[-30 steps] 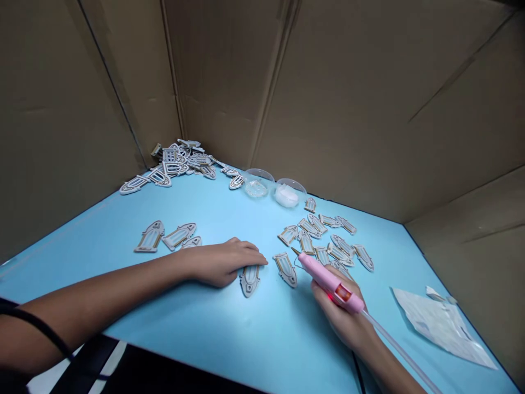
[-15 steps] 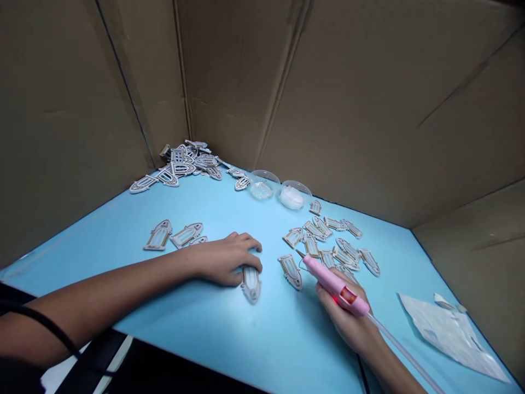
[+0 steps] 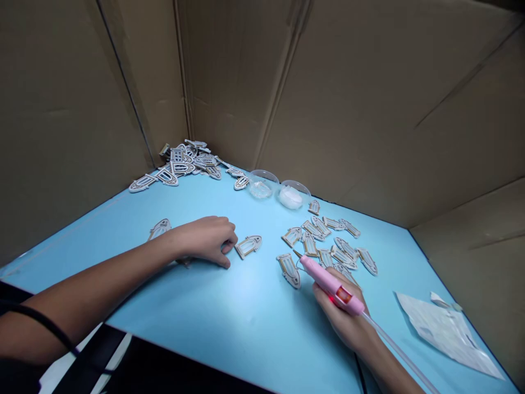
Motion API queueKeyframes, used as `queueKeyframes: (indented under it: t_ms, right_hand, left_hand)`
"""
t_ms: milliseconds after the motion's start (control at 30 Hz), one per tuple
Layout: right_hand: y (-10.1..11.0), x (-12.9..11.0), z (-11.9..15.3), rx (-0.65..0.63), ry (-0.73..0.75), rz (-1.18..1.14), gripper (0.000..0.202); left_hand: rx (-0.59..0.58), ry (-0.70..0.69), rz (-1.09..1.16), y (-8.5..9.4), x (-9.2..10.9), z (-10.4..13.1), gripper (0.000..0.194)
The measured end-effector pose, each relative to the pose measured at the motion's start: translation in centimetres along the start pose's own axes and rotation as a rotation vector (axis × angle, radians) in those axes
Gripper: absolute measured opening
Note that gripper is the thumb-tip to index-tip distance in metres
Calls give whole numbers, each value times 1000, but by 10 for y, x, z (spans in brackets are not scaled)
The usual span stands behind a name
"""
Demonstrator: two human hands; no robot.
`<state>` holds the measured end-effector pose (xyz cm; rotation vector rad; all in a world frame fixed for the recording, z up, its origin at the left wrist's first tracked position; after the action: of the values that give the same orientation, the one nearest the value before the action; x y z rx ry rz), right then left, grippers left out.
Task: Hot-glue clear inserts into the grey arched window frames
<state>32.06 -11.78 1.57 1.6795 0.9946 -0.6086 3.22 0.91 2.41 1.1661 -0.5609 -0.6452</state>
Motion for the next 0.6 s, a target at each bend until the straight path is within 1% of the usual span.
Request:
queueKeyframes:
  t_ms: [33,67,133,167,200,300,333,367,400,433,500,533,567,600]
  right_hand:
    - [0,0,0,0,2,0,28]
    - [0,-1,0,-1,4,3,28]
    - [0,-1,1,-6,2,15,29]
    - [0,-1,1,-9,1,20,29]
    - [0,-1,1,-10,-1,23,29]
    - [0,0,0,-11,-2,27,29]
    - [0,0,0,-11,-5,28,29]
    - [0,0,0,-11,-9,27,29]
    - [0,0,0,-11,-12,25,29]
    - [0,0,0,-10,-15,22,29]
    - [0,0,1,-15,-17,13,29]
    - [0,1,2,-19,-19,9,28]
    - [0,3,3,-22,-24,5,28]
    - [0,5,5,-25,-30,2,29]
  left_hand:
    - [-14,-23,17,0,0,0,17]
    - [-7,-45,34,-1,2,0,13]
    - [55,-111,69,-5,9,-3,33]
    - [89,-166,95,-8,14,-6,41]
    - [107,-230,126,-11,19,-8,45]
    - [92,-400,285,-18,32,-12,42]
    - [85,-436,348,-16,33,-11,38]
    - [85,-442,401,-12,31,-10,33]
    - [90,-407,437,-6,25,-7,27]
    - [92,-330,446,0,16,-4,20]
    - [64,-53,350,13,-10,5,11]
    - [1,80,281,18,-23,11,9]
    - [-86,183,225,21,-35,17,10]
    - [-131,252,184,23,-44,23,20]
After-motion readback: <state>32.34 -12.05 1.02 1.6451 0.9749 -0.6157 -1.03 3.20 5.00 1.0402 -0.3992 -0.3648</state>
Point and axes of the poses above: each hand's wrist, its own z-axis away from the middle knuckle, its own y-axis out of the back of the hand, x = y × z, the point moved 3 cm from there along -z, towards the middle knuckle, and after that the axes turned 12 degrees about -z, right-handed, at the moved point
